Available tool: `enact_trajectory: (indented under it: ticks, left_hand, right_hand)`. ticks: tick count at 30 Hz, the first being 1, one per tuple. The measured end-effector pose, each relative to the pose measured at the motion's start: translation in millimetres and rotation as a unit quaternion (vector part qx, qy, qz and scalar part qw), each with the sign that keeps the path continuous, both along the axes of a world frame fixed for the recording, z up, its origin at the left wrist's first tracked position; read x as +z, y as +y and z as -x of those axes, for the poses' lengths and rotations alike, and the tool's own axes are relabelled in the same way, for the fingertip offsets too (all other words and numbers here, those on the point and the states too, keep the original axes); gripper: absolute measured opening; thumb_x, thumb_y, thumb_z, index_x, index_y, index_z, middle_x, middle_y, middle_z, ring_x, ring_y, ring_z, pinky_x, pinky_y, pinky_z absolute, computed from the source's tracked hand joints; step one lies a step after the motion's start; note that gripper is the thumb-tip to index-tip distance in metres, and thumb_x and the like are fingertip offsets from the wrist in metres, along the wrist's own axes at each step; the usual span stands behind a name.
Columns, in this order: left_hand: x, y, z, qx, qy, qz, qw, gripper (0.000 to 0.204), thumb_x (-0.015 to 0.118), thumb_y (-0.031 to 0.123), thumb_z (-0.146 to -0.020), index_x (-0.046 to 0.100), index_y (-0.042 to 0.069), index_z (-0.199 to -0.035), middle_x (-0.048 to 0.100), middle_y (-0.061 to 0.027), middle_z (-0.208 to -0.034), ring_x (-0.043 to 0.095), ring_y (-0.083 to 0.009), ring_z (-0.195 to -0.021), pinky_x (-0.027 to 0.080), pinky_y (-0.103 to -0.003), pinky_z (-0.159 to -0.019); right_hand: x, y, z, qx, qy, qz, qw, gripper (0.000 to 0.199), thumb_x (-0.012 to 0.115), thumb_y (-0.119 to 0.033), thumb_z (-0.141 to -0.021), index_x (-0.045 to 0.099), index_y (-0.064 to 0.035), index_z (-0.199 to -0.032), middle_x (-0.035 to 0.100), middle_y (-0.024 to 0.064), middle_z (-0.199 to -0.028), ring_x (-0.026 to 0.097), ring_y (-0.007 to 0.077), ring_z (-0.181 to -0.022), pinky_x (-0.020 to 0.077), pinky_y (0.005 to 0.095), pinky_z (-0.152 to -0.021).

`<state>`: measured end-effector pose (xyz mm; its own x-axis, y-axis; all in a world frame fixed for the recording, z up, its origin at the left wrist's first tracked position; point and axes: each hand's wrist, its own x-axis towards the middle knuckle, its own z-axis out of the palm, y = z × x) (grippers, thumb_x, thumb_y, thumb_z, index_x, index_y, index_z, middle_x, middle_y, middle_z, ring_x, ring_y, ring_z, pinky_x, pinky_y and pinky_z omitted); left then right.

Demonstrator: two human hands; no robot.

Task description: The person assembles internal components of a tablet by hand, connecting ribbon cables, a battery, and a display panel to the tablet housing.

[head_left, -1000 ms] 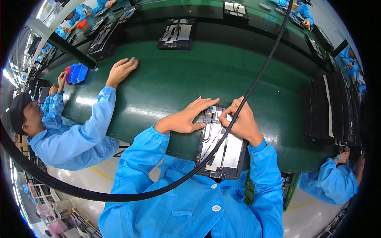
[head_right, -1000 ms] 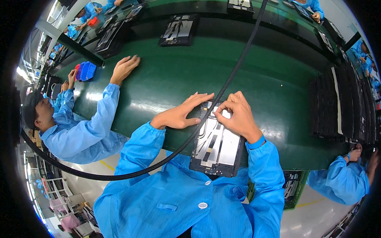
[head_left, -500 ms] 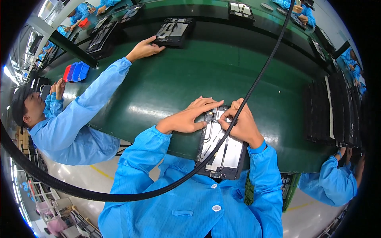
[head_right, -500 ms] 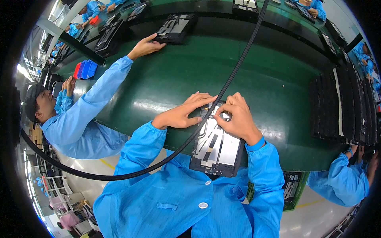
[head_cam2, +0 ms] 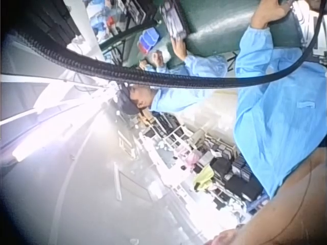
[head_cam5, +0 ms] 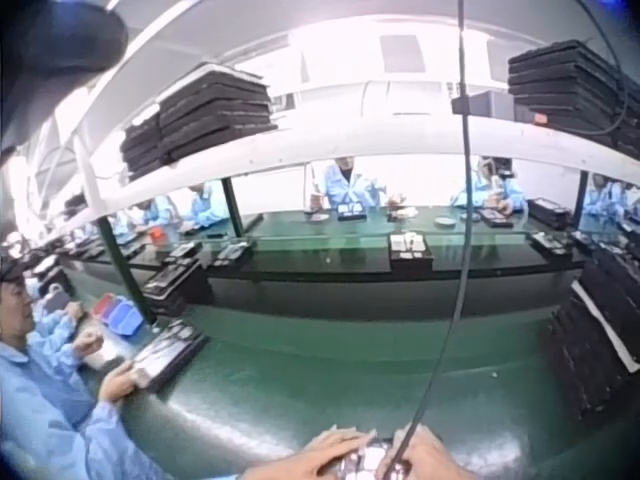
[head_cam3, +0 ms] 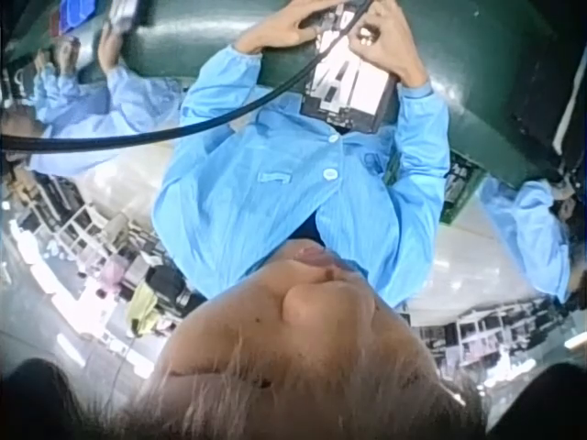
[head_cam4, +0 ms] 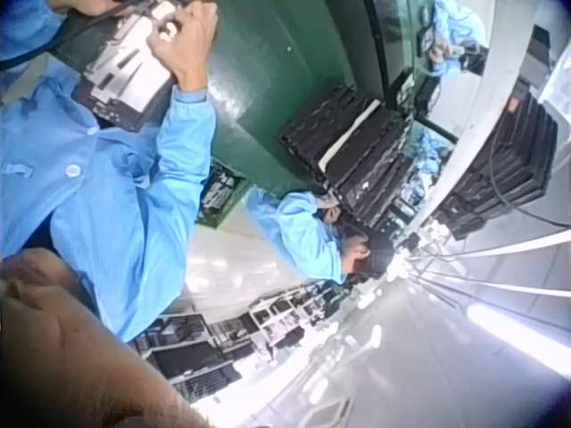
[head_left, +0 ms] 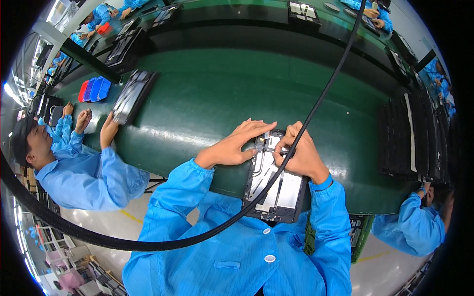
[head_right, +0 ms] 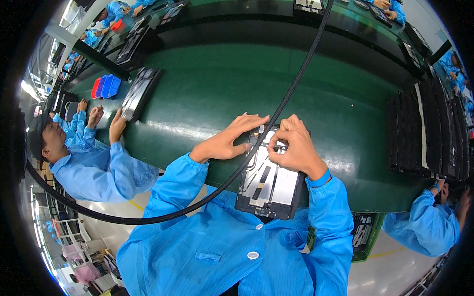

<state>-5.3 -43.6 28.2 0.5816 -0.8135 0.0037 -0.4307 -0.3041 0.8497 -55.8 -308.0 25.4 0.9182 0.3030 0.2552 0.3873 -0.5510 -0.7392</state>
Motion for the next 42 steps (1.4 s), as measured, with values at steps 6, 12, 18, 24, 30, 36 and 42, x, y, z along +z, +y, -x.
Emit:
enact_trajectory:
  ticks: [6, 12, 18, 24, 30, 36, 42]
  left_hand:
    - [-23, -2, 50, 0.241, -0.175, 0.109, 0.949, 0.048, 0.072, -0.004, -0.087, 0.070, 0.004, -0.135, 0.067, -0.0183, -0.132, 0.063, -0.0378, -0.125, 0.049, -0.048, -0.110]
    - [-24, -1, 74, 0.224, -0.248, 0.094, 0.938, 0.027, 0.073, 0.002, -0.088, 0.076, 0.001, -0.115, 0.070, -0.0154, -0.121, 0.068, -0.0378, -0.108, 0.056, -0.048, -0.098]
    - [-32, -3, 74, 0.216, -0.316, 0.078, 0.920, 0.025, 0.073, 0.005, -0.090, 0.074, 0.000, -0.115, 0.070, -0.0168, -0.122, 0.069, -0.0390, -0.109, 0.056, -0.052, -0.102]
    - [-23, -12, 72, 0.236, -0.323, 0.060, 0.914, 0.024, 0.071, 0.005, -0.092, 0.072, 0.000, -0.115, 0.069, -0.0170, -0.114, 0.067, -0.0400, -0.105, 0.055, -0.053, -0.100]
    - [-19, -14, 72, 0.237, -0.350, 0.028, 0.906, 0.024, 0.071, 0.007, -0.090, 0.072, 0.002, -0.113, 0.069, -0.0154, -0.112, 0.065, -0.0373, -0.107, 0.052, -0.052, -0.100]
    - [-21, -11, 63, 0.213, -0.387, 0.024, 0.897, 0.027, 0.075, 0.012, -0.080, 0.075, 0.006, -0.107, 0.069, -0.0129, -0.113, 0.064, -0.0354, -0.112, 0.049, -0.055, -0.110]
    - [-9, -27, 55, 0.119, -0.430, 0.042, 0.894, 0.027, 0.075, 0.014, -0.074, 0.081, 0.008, -0.101, 0.071, -0.0093, -0.109, 0.064, -0.0333, -0.117, 0.045, -0.057, -0.116]
  right_hand:
    - [1, 1, -2, 0.014, 0.004, 0.010, 1.000, 0.013, 0.083, -0.017, -0.068, 0.073, -0.0085, -0.071, 0.052, 0.0053, -0.079, 0.051, 0.0273, -0.089, 0.0429, 0.0397, -0.082]
    - [2, 2, -1, 0.001, -0.007, 0.015, 1.000, 0.014, 0.084, -0.016, -0.068, 0.072, -0.0093, -0.072, 0.051, 0.0051, -0.077, 0.052, 0.0272, -0.088, 0.0416, 0.0385, -0.080]
    - [-2, 0, 1, 0.010, -0.008, -0.021, 1.000, 0.014, 0.084, -0.015, -0.070, 0.072, -0.0090, -0.073, 0.055, 0.0050, -0.076, 0.052, 0.0272, -0.088, 0.0412, 0.0393, -0.080]
    - [0, 0, 0, 0.013, -0.015, -0.030, 0.999, 0.013, 0.084, -0.016, -0.071, 0.074, -0.0085, -0.073, 0.055, 0.0052, -0.074, 0.051, 0.0269, -0.087, 0.0406, 0.0403, -0.082]
    - [11, -15, 0, 0.004, -0.052, -0.051, 0.997, 0.009, 0.085, -0.013, -0.073, 0.077, -0.0079, -0.073, 0.046, 0.0037, -0.070, 0.048, 0.0252, -0.082, 0.0378, 0.0397, -0.086]
    - [14, -39, 9, -0.044, -0.046, -0.011, 0.998, 0.010, 0.086, -0.012, -0.075, 0.077, -0.0077, -0.073, 0.045, 0.0029, -0.066, 0.048, 0.0236, -0.079, 0.0366, 0.0398, -0.085]
    - [8, -53, 26, -0.091, -0.023, -0.023, 0.995, 0.011, 0.089, -0.010, -0.075, 0.079, -0.0060, -0.074, 0.055, 0.0024, -0.066, 0.049, 0.0205, -0.076, 0.0386, 0.0375, -0.073]
